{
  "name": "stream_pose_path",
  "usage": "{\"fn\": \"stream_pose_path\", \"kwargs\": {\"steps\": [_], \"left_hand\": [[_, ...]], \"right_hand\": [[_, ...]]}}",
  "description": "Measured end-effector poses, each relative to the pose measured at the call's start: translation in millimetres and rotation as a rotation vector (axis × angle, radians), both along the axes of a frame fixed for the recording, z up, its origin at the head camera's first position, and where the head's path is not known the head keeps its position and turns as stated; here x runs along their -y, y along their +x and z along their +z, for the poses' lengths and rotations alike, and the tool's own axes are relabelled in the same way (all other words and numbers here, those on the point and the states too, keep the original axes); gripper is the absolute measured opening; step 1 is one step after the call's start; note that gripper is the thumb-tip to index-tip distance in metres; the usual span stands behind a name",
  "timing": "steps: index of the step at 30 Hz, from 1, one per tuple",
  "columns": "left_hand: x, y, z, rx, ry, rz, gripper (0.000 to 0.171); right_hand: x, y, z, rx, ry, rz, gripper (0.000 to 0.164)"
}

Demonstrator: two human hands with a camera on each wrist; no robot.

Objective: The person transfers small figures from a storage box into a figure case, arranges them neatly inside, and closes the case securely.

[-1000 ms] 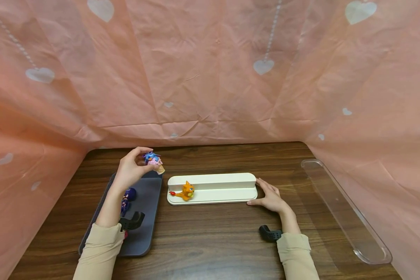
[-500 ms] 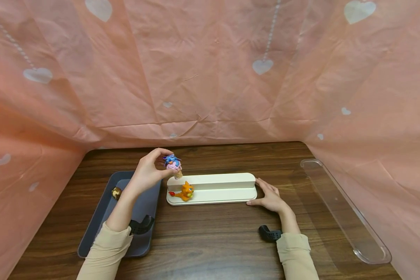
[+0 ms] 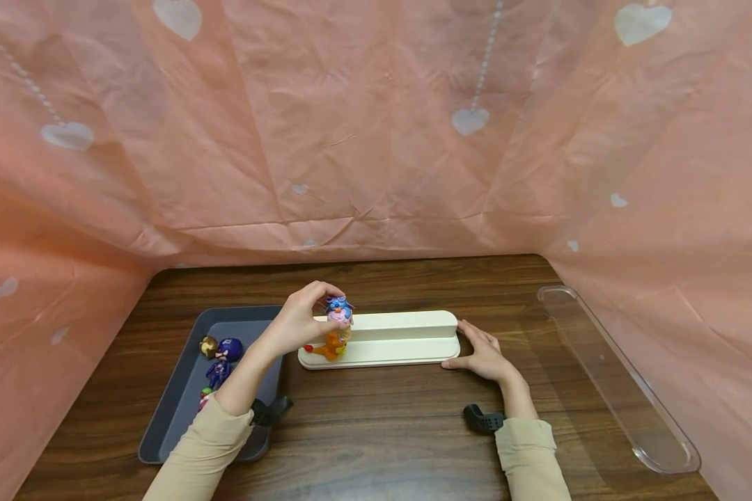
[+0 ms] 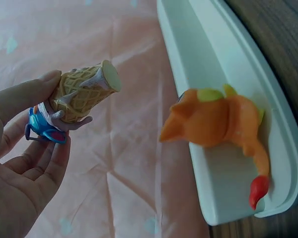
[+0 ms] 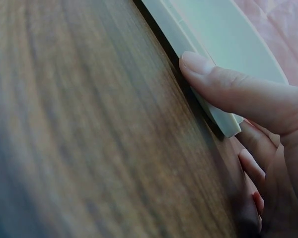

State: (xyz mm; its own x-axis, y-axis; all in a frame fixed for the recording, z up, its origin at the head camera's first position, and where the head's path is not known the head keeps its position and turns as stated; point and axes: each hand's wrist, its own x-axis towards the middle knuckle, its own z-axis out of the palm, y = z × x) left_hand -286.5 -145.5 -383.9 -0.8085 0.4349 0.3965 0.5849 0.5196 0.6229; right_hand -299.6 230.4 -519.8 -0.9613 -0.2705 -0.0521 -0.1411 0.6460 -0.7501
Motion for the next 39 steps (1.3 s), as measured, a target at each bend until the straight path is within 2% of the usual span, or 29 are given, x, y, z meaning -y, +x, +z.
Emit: {"fn": "stream_pose_path", "kwargs": {"steps": [8, 14, 19, 26, 39], "left_hand": [[-12, -3.4, -9.7, -0.001, -0.019, -0.068, 0.043], [-18, -5.7, -17.7, -0.033, -0.054, -0.082, 0.044], [-23, -6.4, -22.7, -0.031, -0.083, -0.092, 0.043], [-29, -10.5, -32.0, -0.098, -0.118, -0.121, 0.041], [-39, -12.9, -45.5, -0.07, -0.162, -0.133, 0.041]], "right_hand": [[0, 0.2, -0.6, -0.004, 0.008, -0.002, 0.104], [0, 0.4, -0.5, -0.002, 0.001, -0.004, 0.104], [0, 0.6, -0.4, -0.008, -0.003, -0.003, 0.102], [1, 1.1, -0.8, -0.021, 0.005, -0.001, 0.102], [1, 1.0, -0.5, -0.028, -0.001, 0.001, 0.102]]}}
